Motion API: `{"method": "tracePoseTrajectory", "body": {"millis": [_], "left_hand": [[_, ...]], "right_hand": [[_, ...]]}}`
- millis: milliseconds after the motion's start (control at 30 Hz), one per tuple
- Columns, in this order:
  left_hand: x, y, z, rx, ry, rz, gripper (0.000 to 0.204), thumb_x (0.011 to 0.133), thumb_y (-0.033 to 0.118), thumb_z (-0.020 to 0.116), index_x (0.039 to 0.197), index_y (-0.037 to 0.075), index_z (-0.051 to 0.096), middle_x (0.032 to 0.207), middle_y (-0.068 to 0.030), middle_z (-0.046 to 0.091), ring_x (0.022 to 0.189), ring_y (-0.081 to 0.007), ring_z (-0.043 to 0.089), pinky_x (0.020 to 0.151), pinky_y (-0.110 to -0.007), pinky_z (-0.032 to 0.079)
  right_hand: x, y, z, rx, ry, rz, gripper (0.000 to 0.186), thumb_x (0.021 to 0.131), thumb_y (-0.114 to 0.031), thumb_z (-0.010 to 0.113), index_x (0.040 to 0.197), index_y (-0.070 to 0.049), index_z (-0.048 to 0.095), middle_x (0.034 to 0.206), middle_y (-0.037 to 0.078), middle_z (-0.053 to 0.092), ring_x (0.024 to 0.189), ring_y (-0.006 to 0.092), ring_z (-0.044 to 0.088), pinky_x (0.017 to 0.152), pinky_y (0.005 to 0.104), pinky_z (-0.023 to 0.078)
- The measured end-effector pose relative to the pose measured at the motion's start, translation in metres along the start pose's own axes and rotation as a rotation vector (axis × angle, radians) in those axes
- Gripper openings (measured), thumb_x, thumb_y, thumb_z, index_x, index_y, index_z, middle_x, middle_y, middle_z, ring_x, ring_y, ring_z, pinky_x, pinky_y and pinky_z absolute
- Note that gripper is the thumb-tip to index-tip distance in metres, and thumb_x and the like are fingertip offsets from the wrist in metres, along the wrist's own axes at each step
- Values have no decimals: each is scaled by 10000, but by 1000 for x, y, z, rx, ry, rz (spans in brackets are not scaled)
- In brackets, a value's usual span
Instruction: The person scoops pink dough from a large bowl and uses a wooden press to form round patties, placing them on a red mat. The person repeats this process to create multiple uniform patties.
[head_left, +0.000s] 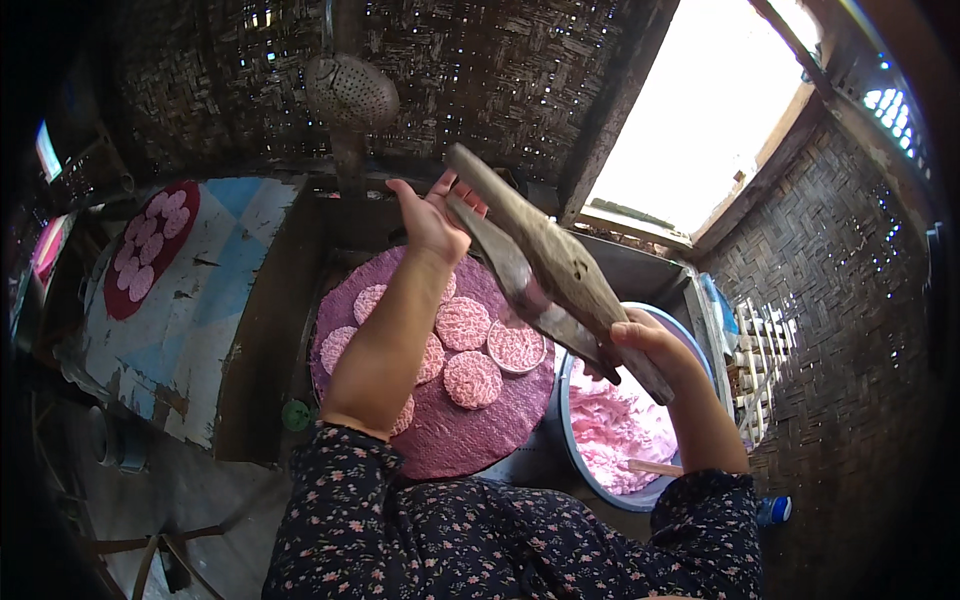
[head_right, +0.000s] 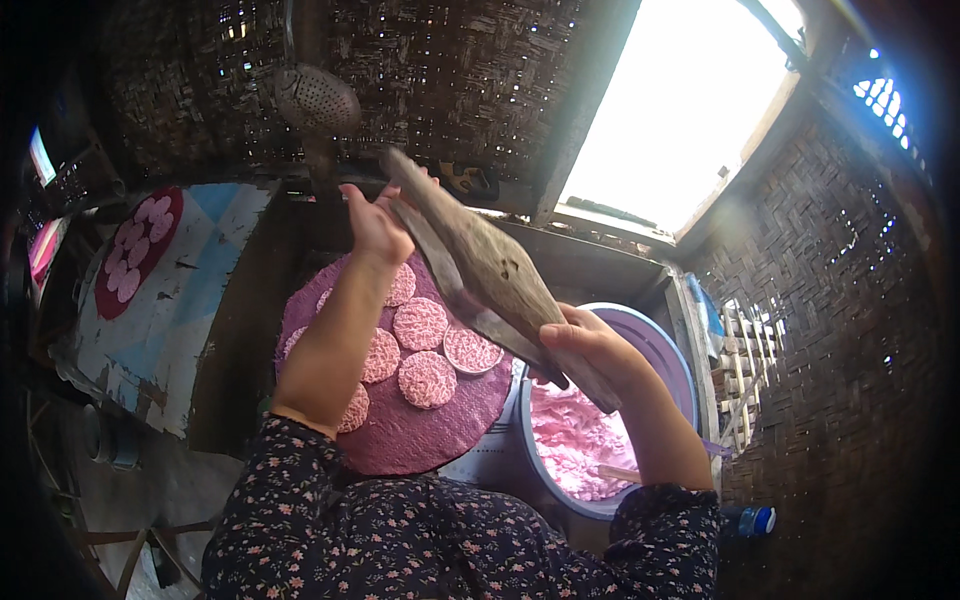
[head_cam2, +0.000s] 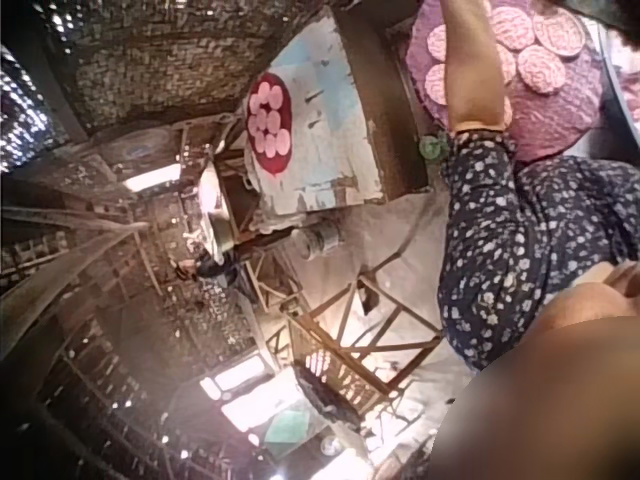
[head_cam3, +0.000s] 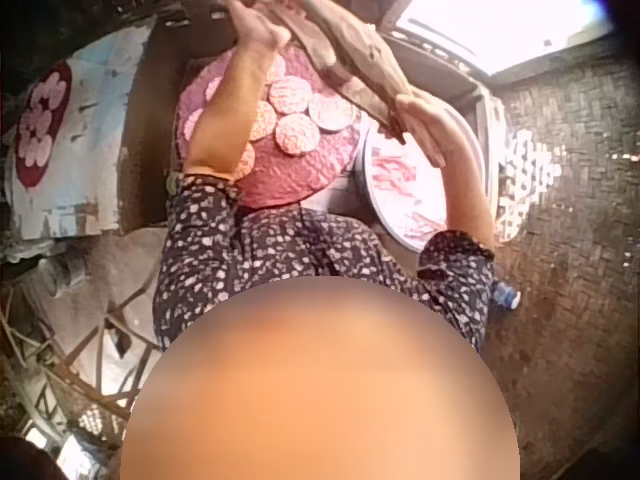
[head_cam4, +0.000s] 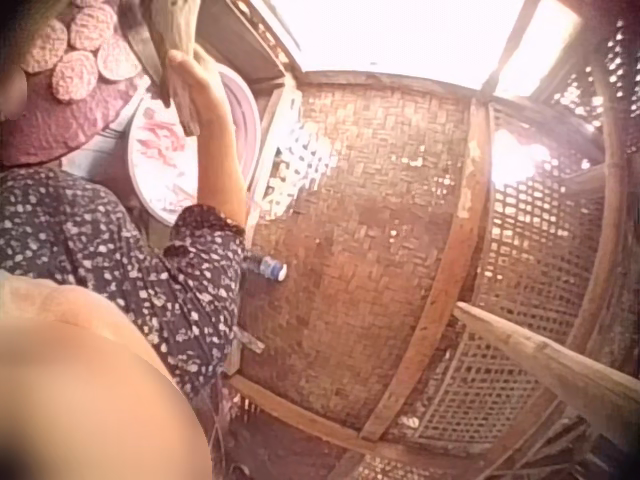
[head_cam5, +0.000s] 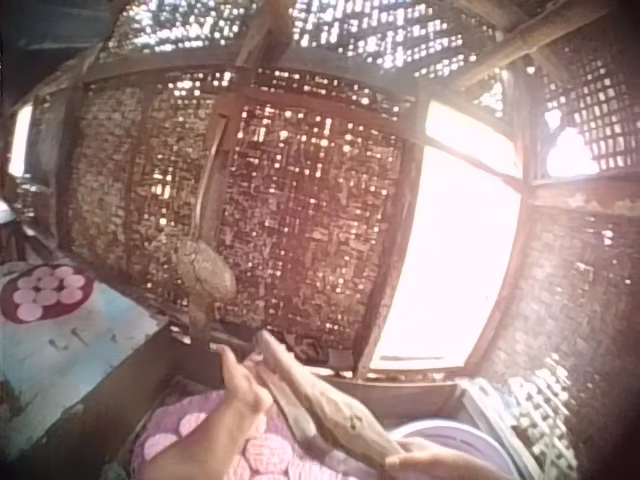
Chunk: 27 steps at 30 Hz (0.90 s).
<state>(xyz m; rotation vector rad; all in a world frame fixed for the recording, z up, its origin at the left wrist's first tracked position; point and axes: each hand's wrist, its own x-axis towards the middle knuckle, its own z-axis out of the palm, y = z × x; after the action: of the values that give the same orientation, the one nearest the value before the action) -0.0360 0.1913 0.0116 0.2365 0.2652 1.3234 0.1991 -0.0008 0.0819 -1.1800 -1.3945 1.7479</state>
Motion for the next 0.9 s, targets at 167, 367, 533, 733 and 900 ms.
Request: {"method": "tracePoseTrajectory", "body": {"millis": [167, 367, 533, 733, 900], "left_hand": [[-68, 5, -10, 956, -796, 67, 584, 851, 464, 564, 1225, 23, 479, 1179, -143, 565, 1121, -249, 520, 989, -414, 363], [-101, 4, -64, 1578, -400, 685, 522, 777, 262, 707, 1202, 37, 504, 1144, -120, 566, 1100, -267, 528, 934, -387, 421], [-184, 76, -114, 658, -516, -99, 545, 937, 394, 443, 1359, 60, 352, 1352, -142, 414, 1299, -292, 348, 1058, -434, 333], [-232, 162, -154, 137, -396, -432, 586, 905, 408, 503, 1262, -51, 430, 1287, -199, 446, 921, -292, 570, 825, -469, 471], [-261, 137, -140, 517, -360, 108, 350, 846, 247, 596, 1103, 20, 527, 1000, -89, 530, 813, -232, 535, 803, -385, 452]], "right_hand": [[16, 13, 19, 162, 178, -188, 636, 777, -478, 643, 1128, 34, 508, 949, 147, 607, 770, 230, 640, 616, 335, 515], [59, 46, 17, -315, 107, -426, 439, 919, -338, 543, 1260, -61, 545, 989, 75, 649, 956, 182, 595, 847, 324, 463], [74, 83, 8, -1146, 673, -63, 210, 768, -292, 660, 785, -85, 694, 856, 104, 616, 882, 295, 595, 784, 401, 474], [82, 109, -1, -1222, 707, 19, 200, 761, -294, 665, 767, -95, 690, 885, 90, 617, 917, 281, 596, 806, 386, 481], [88, 111, 1, -1309, 700, 19, 155, 740, -245, 629, 733, -103, 692, 868, 82, 621, 914, 273, 600, 793, 389, 496]]}}
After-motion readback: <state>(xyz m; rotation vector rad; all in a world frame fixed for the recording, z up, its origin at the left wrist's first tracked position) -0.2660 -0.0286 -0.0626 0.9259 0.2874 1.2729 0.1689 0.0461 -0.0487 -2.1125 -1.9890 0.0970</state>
